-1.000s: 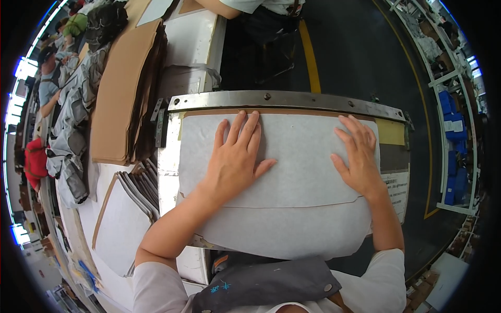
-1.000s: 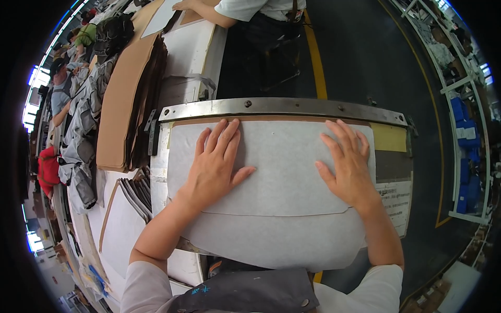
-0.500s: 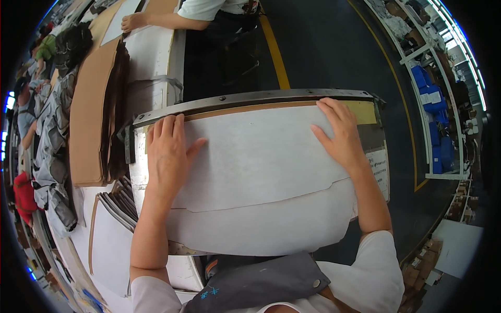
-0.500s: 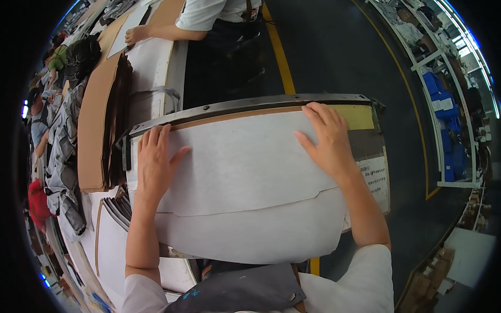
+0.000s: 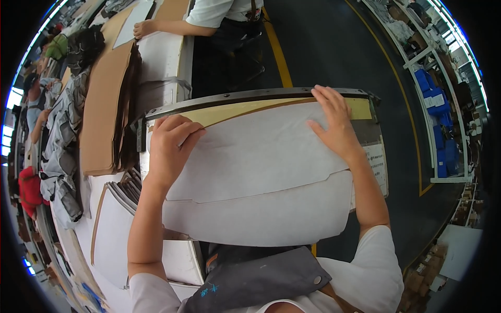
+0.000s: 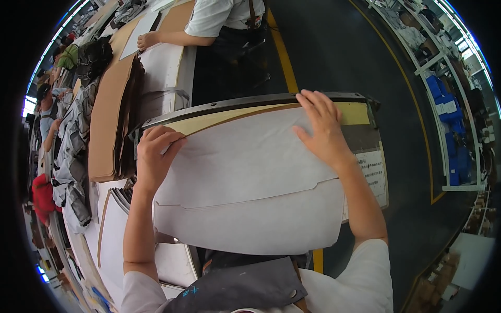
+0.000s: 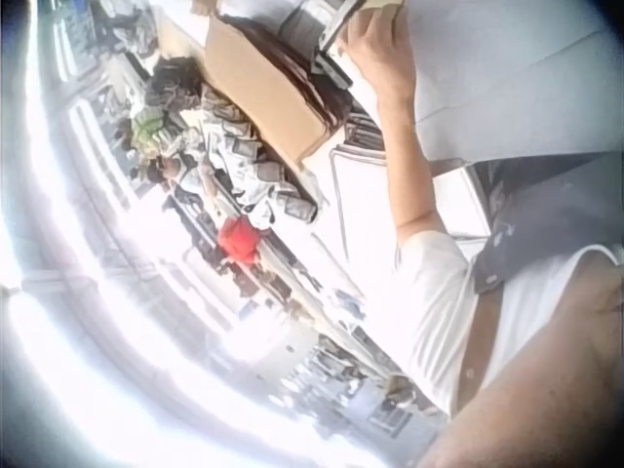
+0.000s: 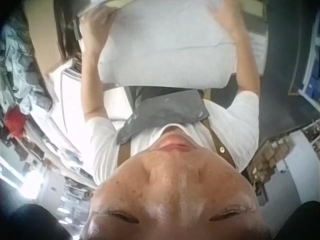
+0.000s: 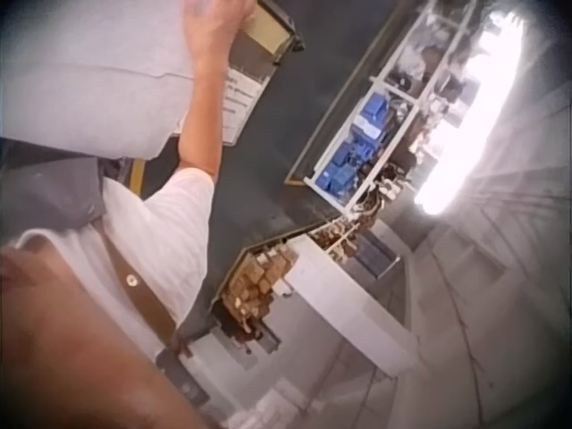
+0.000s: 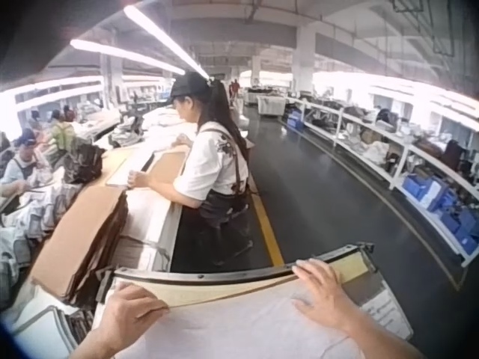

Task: The recorder is aligning and pressing together layers of material, possibly for shoe or bag manufacturing, at a factory workstation.

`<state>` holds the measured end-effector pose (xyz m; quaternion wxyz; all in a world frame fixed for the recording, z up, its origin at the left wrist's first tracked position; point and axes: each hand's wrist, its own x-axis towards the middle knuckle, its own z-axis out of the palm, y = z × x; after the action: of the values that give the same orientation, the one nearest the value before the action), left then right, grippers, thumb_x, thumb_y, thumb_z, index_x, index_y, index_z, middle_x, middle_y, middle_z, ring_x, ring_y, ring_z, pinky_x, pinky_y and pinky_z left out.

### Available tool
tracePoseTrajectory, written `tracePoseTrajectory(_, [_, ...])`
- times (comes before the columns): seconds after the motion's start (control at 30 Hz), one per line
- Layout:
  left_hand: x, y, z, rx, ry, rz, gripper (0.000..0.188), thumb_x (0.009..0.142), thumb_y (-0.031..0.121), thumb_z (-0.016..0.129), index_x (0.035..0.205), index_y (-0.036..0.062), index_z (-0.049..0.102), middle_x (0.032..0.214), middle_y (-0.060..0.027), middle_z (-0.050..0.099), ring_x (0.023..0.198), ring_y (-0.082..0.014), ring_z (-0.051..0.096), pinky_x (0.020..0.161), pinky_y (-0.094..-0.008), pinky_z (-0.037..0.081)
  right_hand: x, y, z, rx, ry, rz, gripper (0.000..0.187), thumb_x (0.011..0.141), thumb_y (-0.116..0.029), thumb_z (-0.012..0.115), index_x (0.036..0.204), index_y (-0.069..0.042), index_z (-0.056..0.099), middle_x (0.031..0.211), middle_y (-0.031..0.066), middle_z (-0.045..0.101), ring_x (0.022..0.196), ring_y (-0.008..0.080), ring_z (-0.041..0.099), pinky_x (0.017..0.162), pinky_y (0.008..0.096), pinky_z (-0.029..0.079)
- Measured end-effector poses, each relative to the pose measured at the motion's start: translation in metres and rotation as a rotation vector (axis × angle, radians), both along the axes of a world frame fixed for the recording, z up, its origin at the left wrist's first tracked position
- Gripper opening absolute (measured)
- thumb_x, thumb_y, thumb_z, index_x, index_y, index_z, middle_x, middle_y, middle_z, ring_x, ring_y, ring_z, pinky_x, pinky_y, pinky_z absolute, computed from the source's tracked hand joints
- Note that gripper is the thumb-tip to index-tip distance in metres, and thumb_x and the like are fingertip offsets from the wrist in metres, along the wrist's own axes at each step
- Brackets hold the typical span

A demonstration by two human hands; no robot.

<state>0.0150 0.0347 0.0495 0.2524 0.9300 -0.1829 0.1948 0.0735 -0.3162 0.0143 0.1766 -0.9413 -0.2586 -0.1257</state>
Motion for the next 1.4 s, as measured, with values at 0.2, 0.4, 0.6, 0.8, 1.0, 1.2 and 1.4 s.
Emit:
tracePoseTrajectory(0.2, [-0.056,-0.009,0.033,0.082,-0.440,-0.043,0.022,0.069,0.002,0.078,0.088,-0.0002,0.067,0.075,-0.0072,0.063,0.068,-0.0222,0.060,0.066,-0.0343,0.044,-0.036,0.001,0.077,0.054,-0.288,0.091,0.065,0.072,-0.010,0.077,0.131,-0.011,0.051,0.128,0.0059,0.055,0.128,0.0248,0.044,0.107,0.0435,0.029])
tracePoseTrajectory(0.4, [-0.109,0.010,0.106,0.032,-0.402,-0.016,0.020,0.068,-0.003,0.075,0.087,-0.0031,0.068,0.077,-0.0118,0.067,0.063,-0.0220,0.060,0.058,-0.0313,0.045,-0.059,-0.015,0.173,0.037,-0.140,0.318,0.014,0.075,0.001,0.071,0.088,-0.001,0.067,0.085,0.0102,0.065,0.086,0.0248,0.063,0.090,0.0393,0.045])
tracePoseTrajectory(0.6, [-0.186,0.097,0.159,-0.200,-0.262,0.446,0.012,0.081,0.005,0.076,0.091,-0.0005,0.071,0.079,0.0009,0.069,0.070,-0.0043,0.061,0.065,-0.0183,0.049,-0.032,0.006,0.213,0.114,0.005,0.484,0.016,0.092,-0.011,0.060,0.100,0.003,0.064,0.095,0.0090,0.063,0.091,0.0171,0.059,0.085,0.0301,0.044])
tracePoseTrajectory(0.8, [-0.336,0.241,0.134,-0.150,0.388,0.970,0.017,0.085,0.017,0.072,0.088,-0.0002,0.070,0.072,0.0028,0.063,0.068,-0.0034,0.054,0.062,-0.0218,0.044,-0.053,0.293,0.115,0.404,0.874,0.852,0.029,0.084,-0.021,0.072,0.099,0.004,0.069,0.084,0.0016,0.064,0.080,0.0090,0.057,0.074,0.0237,0.045])
tracePoseTrajectory(1.0, [-0.374,0.332,0.052,0.021,0.664,1.104,0.023,0.082,0.018,0.073,0.095,-0.0009,0.067,0.080,-0.0062,0.067,0.072,-0.0149,0.061,0.070,-0.0296,0.047,-0.080,0.438,-0.002,0.442,0.859,0.751,0.034,0.084,-0.018,0.070,0.109,0.004,0.066,0.092,0.0117,0.069,0.083,0.0208,0.065,0.077,0.0315,0.051])
tracePoseTrajectory(1.2, [-0.255,0.206,0.001,0.115,0.118,0.617,0.038,0.079,0.005,0.073,0.116,0.0040,0.062,0.122,-0.0139,0.060,0.114,-0.0338,0.055,0.097,-0.0395,0.045,-0.091,0.278,0.038,0.214,0.274,0.818,0.041,0.085,-0.012,0.065,0.123,-0.002,0.054,0.133,0.0160,0.047,0.122,0.0356,0.043,0.099,0.0413,0.039])
tracePoseTrajectory(1.4, [-0.163,0.018,-0.030,0.257,0.229,-0.192,0.064,0.083,0.049,0.062,0.138,0.0185,0.047,0.152,-0.0057,0.035,0.143,-0.0316,0.027,0.114,-0.0605,0.016,-0.141,0.073,0.035,-0.388,0.359,0.324,0.052,0.089,-0.020,0.060,0.138,-0.009,0.046,0.149,0.0146,0.033,0.135,0.0397,0.029,0.106,0.0593,0.022])
